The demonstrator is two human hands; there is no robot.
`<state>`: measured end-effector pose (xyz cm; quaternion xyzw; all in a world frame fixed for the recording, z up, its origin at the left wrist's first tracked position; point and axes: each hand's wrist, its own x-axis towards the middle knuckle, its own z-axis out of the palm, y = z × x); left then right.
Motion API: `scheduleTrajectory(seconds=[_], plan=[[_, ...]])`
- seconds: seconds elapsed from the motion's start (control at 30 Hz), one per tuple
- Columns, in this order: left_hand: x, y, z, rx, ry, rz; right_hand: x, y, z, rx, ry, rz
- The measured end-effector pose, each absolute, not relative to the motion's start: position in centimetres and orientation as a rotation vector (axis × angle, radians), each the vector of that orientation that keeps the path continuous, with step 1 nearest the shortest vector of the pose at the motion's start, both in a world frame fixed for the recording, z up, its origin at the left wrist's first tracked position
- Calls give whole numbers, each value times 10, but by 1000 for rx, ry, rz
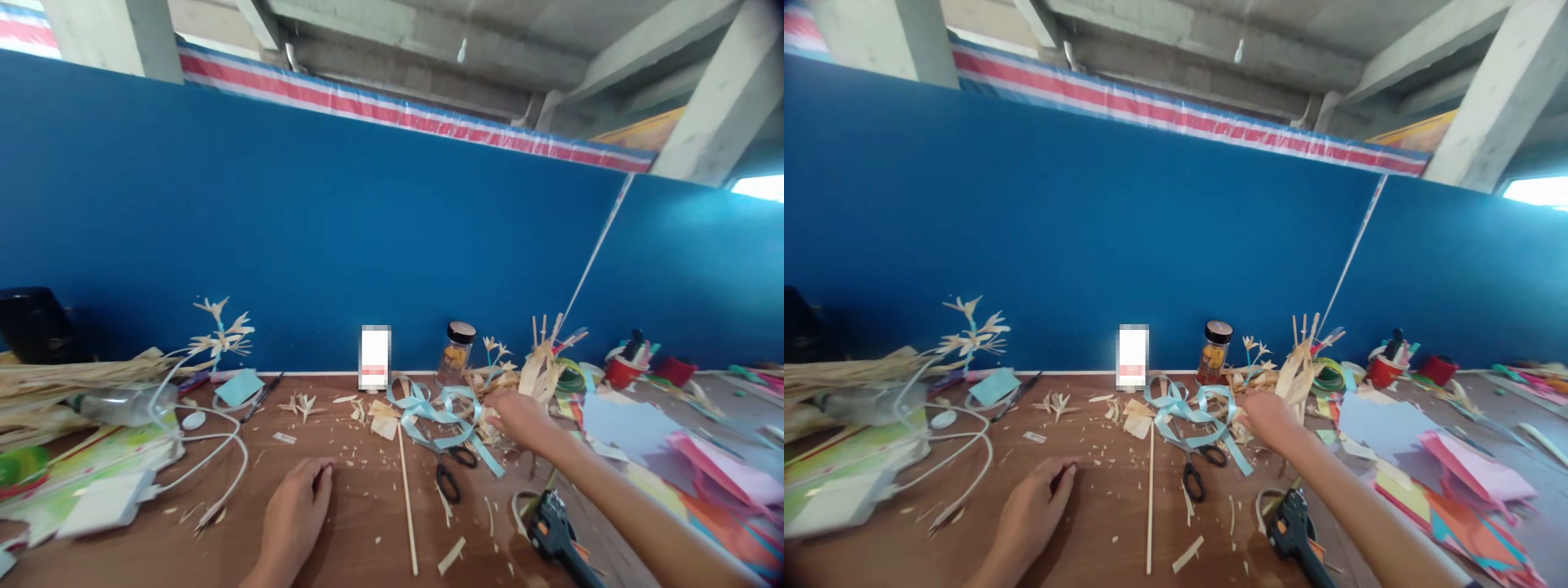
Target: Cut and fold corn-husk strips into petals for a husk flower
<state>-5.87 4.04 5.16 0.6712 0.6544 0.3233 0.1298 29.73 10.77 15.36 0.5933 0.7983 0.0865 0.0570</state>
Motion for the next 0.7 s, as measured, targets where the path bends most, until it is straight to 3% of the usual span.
scheduleTrajectory(seconds=[0.3,0.7], plan=[[-57,37,52,1961,1845,1036,145,108,121,1583,2749,157],[-45,29,62,1756,1512,1392,120,74,112,1761,2907,152]])
